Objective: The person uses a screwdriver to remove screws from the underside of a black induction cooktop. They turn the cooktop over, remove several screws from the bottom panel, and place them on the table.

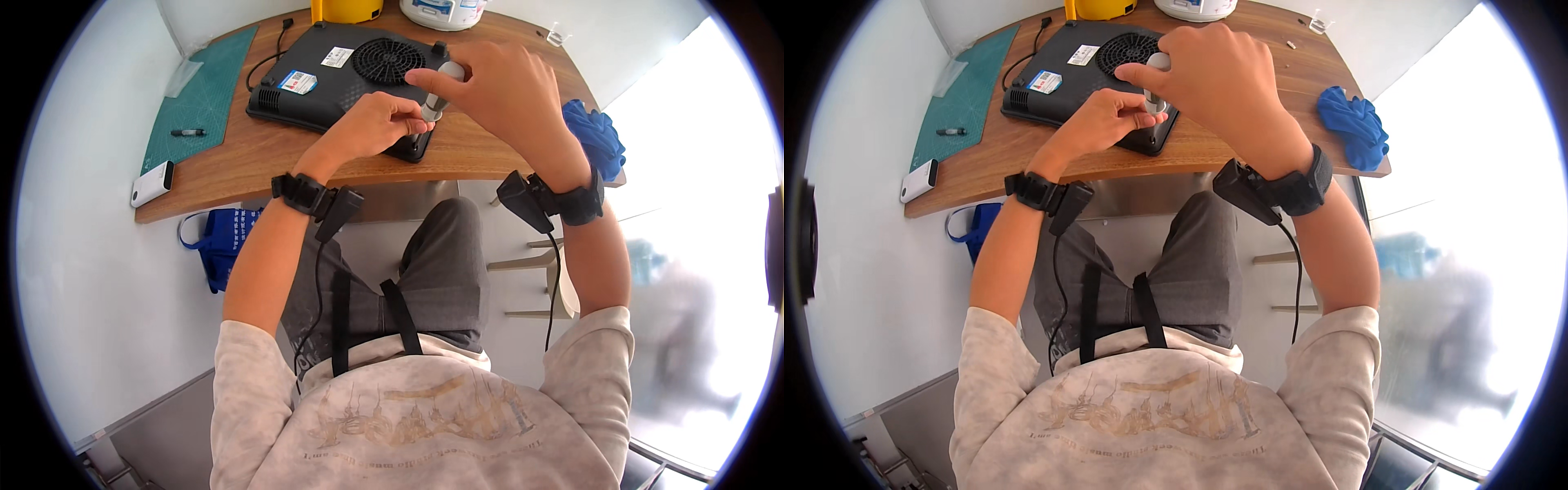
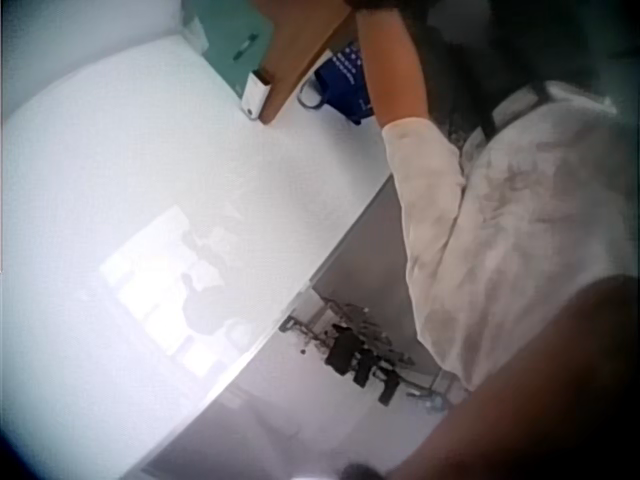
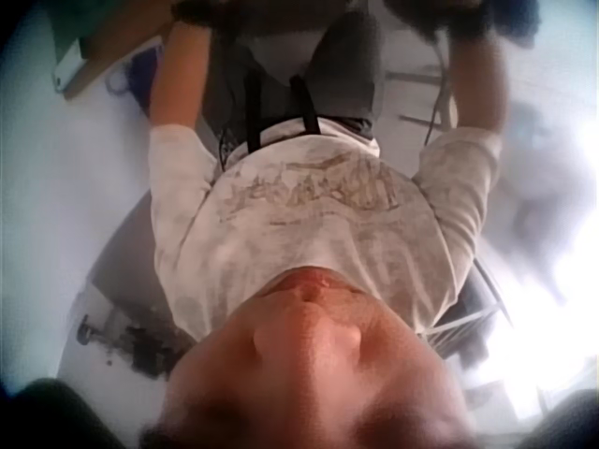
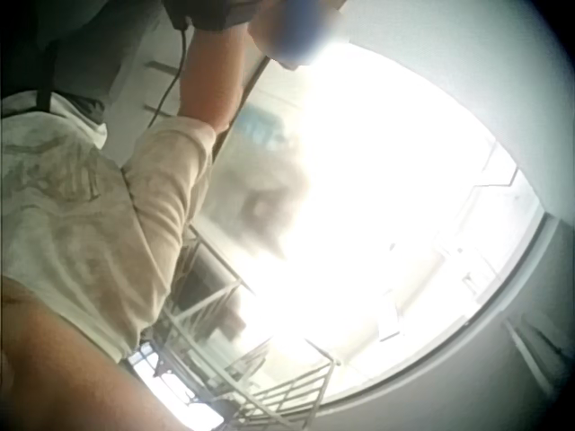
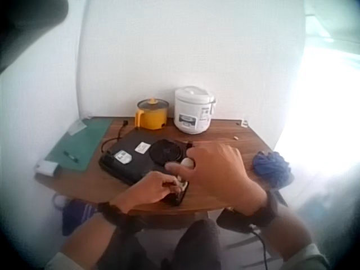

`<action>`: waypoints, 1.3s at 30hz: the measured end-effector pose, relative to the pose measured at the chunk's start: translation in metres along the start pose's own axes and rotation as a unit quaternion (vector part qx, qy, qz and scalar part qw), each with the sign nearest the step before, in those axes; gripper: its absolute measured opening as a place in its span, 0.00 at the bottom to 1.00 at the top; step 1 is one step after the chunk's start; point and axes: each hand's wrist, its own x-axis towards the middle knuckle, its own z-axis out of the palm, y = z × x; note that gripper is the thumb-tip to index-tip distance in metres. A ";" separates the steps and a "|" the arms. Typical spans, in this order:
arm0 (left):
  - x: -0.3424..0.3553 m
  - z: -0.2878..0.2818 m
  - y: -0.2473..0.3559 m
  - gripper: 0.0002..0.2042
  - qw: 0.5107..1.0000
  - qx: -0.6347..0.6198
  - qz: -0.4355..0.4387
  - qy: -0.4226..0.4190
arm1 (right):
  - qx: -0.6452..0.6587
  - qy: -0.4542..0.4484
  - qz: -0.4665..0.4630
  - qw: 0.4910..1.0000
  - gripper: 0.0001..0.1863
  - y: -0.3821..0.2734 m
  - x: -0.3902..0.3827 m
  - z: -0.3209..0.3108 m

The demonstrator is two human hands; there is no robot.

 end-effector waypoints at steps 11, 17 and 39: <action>-0.006 -0.015 0.002 0.12 0.999 -0.047 0.006 0.010 | 0.168 0.084 0.045 0.981 0.21 0.017 -0.019 0.002; -0.022 -0.098 -0.047 0.12 0.971 0.141 -0.044 0.186 | 0.376 0.132 0.127 0.908 0.12 0.050 -0.040 0.007; -0.061 -0.174 -0.161 0.47 0.885 -0.095 -0.384 0.247 | 0.165 -0.219 0.134 0.952 0.35 0.009 -0.055 0.118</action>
